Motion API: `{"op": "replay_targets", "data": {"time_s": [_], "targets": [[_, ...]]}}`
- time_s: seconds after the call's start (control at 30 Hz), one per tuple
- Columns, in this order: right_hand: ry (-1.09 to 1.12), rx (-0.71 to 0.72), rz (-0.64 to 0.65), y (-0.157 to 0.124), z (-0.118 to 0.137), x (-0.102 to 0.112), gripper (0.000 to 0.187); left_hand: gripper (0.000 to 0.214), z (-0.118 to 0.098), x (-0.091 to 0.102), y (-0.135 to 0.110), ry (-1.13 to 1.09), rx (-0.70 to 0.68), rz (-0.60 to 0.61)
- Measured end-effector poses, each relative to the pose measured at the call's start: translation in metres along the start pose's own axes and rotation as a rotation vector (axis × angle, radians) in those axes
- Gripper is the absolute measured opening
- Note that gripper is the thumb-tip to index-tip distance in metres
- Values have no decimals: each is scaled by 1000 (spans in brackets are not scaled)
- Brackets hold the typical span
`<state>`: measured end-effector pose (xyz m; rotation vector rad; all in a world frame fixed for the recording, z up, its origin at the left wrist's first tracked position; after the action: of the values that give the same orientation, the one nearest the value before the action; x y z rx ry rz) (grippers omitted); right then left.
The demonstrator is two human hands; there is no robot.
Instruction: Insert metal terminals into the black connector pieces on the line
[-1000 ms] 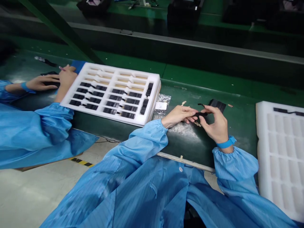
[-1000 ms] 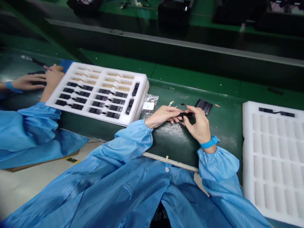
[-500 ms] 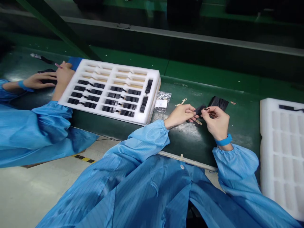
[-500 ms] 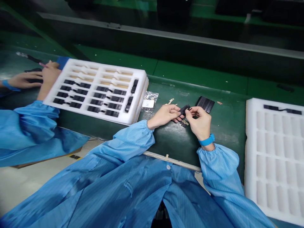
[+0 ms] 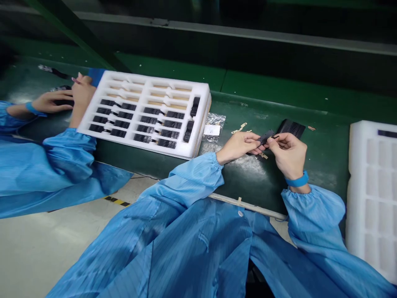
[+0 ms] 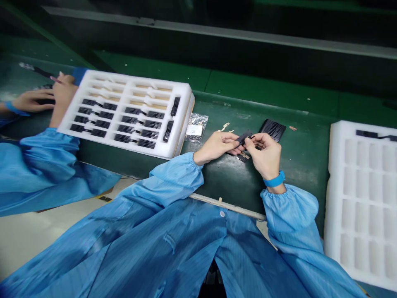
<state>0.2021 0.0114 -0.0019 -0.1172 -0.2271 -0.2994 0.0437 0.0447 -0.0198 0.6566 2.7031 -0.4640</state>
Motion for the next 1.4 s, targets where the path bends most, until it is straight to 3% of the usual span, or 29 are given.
{"op": "replay_targets", "data": {"time_s": [0.97,1.4], "targets": [[44,-22,10,0,0,-1,15,18,-5,-3,-5,15,5,26],[128,-19,57,1,-5,1,35,18,-9,-6,-10,50,-23,26]]}}
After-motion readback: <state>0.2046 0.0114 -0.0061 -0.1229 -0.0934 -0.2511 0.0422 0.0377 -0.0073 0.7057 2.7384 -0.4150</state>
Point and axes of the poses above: each hand's wrist, its own y-axis towards the middle knuckle, its own x-axis out of the back of the hand, z = x × y, the point moved 4 cm from there along y, towards the middle knuckle, and after that the axes turned 10 degrees about -x, right-handed, at the moved point
